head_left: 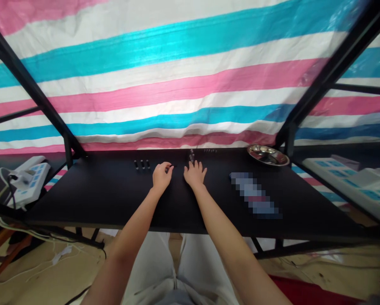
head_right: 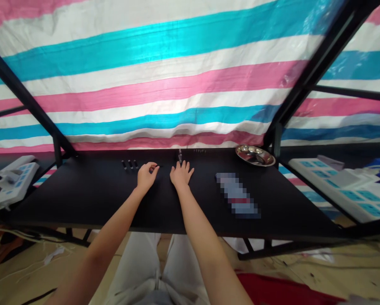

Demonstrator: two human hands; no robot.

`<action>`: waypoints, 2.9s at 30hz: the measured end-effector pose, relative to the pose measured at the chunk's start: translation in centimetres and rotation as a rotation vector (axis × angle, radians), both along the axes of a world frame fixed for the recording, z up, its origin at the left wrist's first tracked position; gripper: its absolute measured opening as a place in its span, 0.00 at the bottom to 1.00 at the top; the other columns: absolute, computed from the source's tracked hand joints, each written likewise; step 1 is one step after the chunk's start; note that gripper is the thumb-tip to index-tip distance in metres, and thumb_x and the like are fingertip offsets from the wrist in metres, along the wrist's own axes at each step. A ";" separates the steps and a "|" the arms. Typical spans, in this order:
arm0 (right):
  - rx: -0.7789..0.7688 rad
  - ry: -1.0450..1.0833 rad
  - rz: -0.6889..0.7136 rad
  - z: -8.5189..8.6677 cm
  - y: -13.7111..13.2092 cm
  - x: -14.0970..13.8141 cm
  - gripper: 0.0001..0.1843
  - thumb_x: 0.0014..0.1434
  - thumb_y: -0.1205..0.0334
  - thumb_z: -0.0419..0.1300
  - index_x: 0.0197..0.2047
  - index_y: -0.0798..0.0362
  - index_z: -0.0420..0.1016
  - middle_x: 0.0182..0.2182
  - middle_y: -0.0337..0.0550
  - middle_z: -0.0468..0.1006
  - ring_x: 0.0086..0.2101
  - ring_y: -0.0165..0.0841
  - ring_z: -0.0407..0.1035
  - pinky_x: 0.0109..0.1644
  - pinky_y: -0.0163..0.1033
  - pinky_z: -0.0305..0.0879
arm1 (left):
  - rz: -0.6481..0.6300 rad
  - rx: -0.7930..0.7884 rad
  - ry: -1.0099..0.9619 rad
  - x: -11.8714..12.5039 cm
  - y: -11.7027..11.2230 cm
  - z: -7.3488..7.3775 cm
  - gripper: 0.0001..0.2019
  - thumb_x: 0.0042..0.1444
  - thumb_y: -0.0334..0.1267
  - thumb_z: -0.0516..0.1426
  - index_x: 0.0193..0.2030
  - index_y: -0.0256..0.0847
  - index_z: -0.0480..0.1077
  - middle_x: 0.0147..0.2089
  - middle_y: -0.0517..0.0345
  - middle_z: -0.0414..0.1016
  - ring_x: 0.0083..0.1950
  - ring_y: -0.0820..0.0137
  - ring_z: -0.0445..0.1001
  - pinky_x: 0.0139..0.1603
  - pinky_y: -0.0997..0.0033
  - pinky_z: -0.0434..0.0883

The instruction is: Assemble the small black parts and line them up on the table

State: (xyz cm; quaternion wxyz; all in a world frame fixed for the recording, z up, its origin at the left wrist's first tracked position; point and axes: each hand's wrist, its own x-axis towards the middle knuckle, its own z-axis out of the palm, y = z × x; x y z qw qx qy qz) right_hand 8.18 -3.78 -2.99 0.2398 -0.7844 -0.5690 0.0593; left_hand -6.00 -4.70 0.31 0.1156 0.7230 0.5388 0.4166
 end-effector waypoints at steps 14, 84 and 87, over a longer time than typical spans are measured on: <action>-0.054 -0.029 0.038 -0.3 0.3 0.0 0.28 0.61 0.54 0.41 0.62 0.56 0.55 0.62 0.53 0.50 0.61 0.47 0.41 0.59 0.62 0.34 | -0.072 -0.053 -0.167 -0.4 -1.2 -0.8 0.06 0.51 0.38 0.55 0.34 0.38 0.70 0.30 0.58 0.74 0.30 0.75 0.69 0.36 0.73 0.68; 0.573 0.895 0.333 0.6 0.3 -1.5 0.13 0.55 0.51 0.50 0.35 0.53 0.64 0.23 0.36 0.65 0.24 0.28 0.61 0.32 0.34 0.60 | -0.049 -0.185 -0.822 -1.3 0.7 -1.7 0.07 0.48 0.36 0.57 0.34 0.35 0.67 0.29 0.54 0.73 0.33 0.71 0.74 0.32 0.74 0.69; 0.550 0.862 0.349 0.6 0.1 -1.6 0.13 0.56 0.51 0.49 0.35 0.53 0.64 0.23 0.36 0.66 0.24 0.28 0.62 0.32 0.35 0.60 | -0.095 -0.200 -0.823 -1.1 0.5 -1.5 0.08 0.47 0.37 0.57 0.34 0.35 0.68 0.29 0.53 0.74 0.33 0.70 0.74 0.32 0.73 0.69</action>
